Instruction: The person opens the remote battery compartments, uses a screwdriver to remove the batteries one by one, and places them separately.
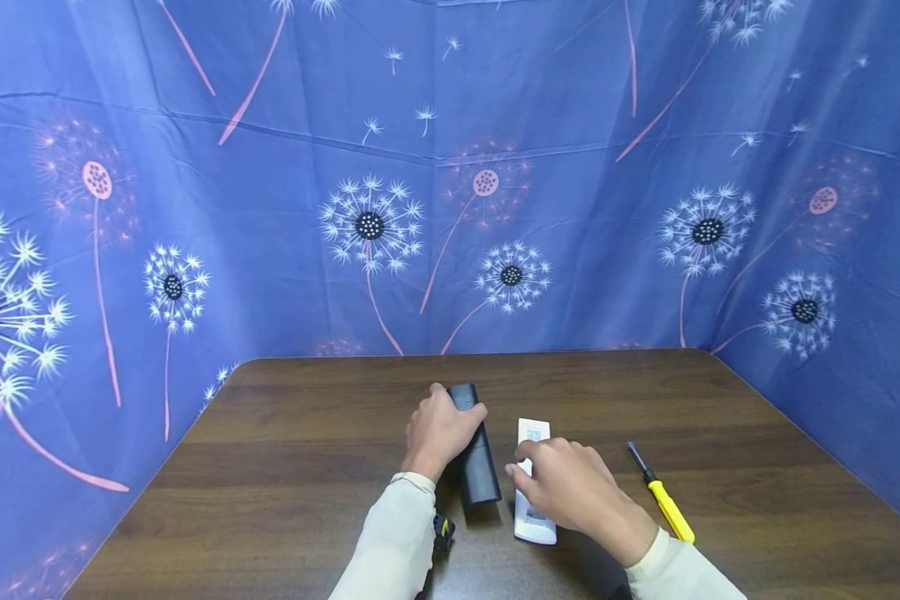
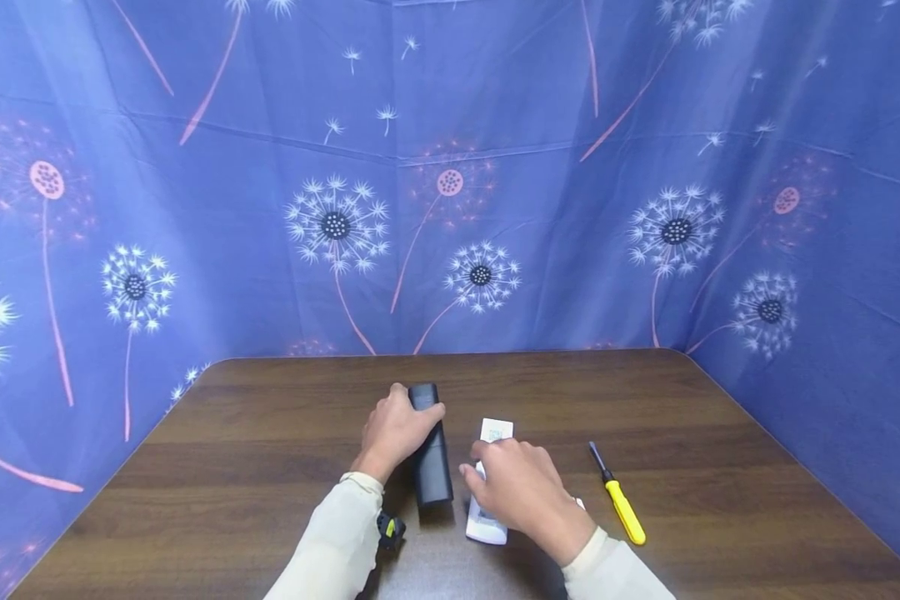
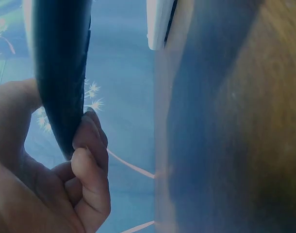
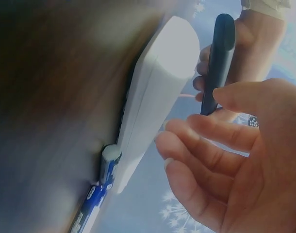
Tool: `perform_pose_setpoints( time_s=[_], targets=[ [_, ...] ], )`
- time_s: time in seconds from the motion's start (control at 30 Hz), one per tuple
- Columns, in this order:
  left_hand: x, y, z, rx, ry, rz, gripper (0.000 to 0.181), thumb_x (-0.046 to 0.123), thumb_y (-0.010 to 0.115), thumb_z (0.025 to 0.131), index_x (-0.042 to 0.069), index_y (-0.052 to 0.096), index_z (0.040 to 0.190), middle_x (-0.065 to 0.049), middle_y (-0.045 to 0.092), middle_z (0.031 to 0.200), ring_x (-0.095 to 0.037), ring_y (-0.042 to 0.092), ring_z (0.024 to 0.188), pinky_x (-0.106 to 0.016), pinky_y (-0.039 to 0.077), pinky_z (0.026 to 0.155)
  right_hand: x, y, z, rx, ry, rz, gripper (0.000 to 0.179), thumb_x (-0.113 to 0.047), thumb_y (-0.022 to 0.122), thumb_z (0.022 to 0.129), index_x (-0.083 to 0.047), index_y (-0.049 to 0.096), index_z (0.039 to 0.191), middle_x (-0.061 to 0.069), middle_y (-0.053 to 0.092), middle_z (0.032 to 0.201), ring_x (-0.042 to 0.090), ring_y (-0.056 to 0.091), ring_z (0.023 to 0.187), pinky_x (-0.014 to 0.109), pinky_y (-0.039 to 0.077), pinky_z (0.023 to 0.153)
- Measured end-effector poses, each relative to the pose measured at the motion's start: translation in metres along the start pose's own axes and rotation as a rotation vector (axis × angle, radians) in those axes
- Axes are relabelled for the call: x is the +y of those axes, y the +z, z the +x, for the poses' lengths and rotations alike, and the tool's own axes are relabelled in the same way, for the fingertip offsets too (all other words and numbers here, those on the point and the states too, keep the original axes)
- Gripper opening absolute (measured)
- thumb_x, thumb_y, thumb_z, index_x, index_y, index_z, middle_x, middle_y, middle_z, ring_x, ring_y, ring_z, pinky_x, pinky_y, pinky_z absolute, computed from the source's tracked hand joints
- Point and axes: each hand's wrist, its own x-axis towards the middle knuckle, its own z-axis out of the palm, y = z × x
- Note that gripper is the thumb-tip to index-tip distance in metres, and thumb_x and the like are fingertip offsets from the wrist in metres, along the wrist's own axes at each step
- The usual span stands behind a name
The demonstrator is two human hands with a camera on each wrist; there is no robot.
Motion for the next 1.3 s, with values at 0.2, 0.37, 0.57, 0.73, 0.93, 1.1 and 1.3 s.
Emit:
perform_pose_setpoints(
  time_s=[0.2, 0.37, 0.57, 0.73, 0.93, 1.1, 1.3],
  targets=[
    [-0.0004, 0.0008, -0.0002, -0.035, 0.006, -0.072, 0.068, 0.047, 0.071, 0.079, 0.002, 0.05, 0.125, -0.01, 0.06, 0.082, -0.025, 0.058, 0.064, -0.038, 0.045, 0.056, -0.0033, 0.0011, 0.0021, -0.013, -0.011, 0.01, 0.018, -0.033, 0.067, 0.095, -0.017, 0.074, 0.102, -0.018, 0.047, 0.058, 0.0, 0.043, 0.05, 0.027, 0.035, 0.041],
    [-0.0026, 0.0012, 0.0001, -0.044, 0.012, -0.17, 0.069, 0.042, 0.071, 0.082, -0.001, 0.049, 0.13, -0.011, 0.061, 0.086, -0.024, 0.059, 0.067, -0.037, 0.048, 0.057, -0.005, 0.0023, 0.0028, -0.02, -0.016, 0.031, 0.02, -0.033, 0.067, 0.095, -0.016, 0.075, 0.103, -0.018, 0.05, 0.06, -0.001, 0.044, 0.052, 0.027, 0.035, 0.042],
    [-0.0035, 0.0021, 0.0007, -0.043, 0.02, -0.252, 0.061, 0.04, 0.071, 0.082, -0.001, 0.055, 0.124, -0.01, 0.061, 0.086, -0.023, 0.06, 0.068, -0.035, 0.049, 0.058, -0.0049, 0.0024, 0.0021, -0.018, -0.012, 0.036, 0.022, -0.033, 0.066, 0.096, -0.015, 0.075, 0.103, -0.017, 0.053, 0.061, 0.0, 0.044, 0.051, 0.026, 0.035, 0.041],
    [-0.0057, 0.0043, 0.0002, -0.057, 0.037, -0.324, 0.06, 0.041, 0.071, 0.084, -0.001, 0.055, 0.124, -0.01, 0.062, 0.088, -0.022, 0.061, 0.069, -0.035, 0.051, 0.058, -0.0051, 0.001, 0.0024, -0.022, 0.0, 0.047, 0.022, -0.034, 0.065, 0.097, -0.016, 0.075, 0.103, -0.017, 0.054, 0.063, 0.0, 0.044, 0.051, 0.026, 0.036, 0.041],
    [-0.0076, 0.0064, -0.0004, -0.103, 0.049, -0.429, 0.06, 0.044, 0.072, 0.087, -0.001, 0.055, 0.124, -0.011, 0.062, 0.086, -0.021, 0.063, 0.067, -0.034, 0.053, 0.048, -0.0075, -0.0004, 0.005, -0.028, 0.014, 0.084, 0.024, -0.038, 0.063, 0.099, -0.016, 0.074, 0.099, -0.016, 0.049, 0.06, 0.003, 0.043, 0.047, 0.027, 0.036, 0.042],
    [-0.0071, 0.0084, -0.0005, -0.128, 0.052, -0.478, 0.058, 0.044, 0.072, 0.088, 0.0, 0.056, 0.122, -0.011, 0.062, 0.085, -0.02, 0.062, 0.062, -0.034, 0.053, 0.047, -0.0088, 0.0003, 0.0058, -0.026, 0.02, 0.091, 0.025, -0.039, 0.062, 0.099, -0.018, 0.071, 0.09, -0.013, 0.045, 0.056, 0.004, 0.042, 0.047, 0.027, 0.034, 0.042],
    [-0.006, 0.0093, -0.0005, -0.134, 0.056, -0.525, 0.054, 0.042, 0.071, 0.089, -0.001, 0.057, 0.119, -0.011, 0.062, 0.085, -0.019, 0.061, 0.059, -0.037, 0.054, 0.047, -0.0082, 0.0015, 0.0073, -0.01, 0.023, 0.088, 0.027, -0.041, 0.061, 0.1, -0.02, 0.067, 0.084, -0.012, 0.043, 0.054, 0.005, 0.04, 0.046, 0.027, 0.033, 0.042]
  ],
)
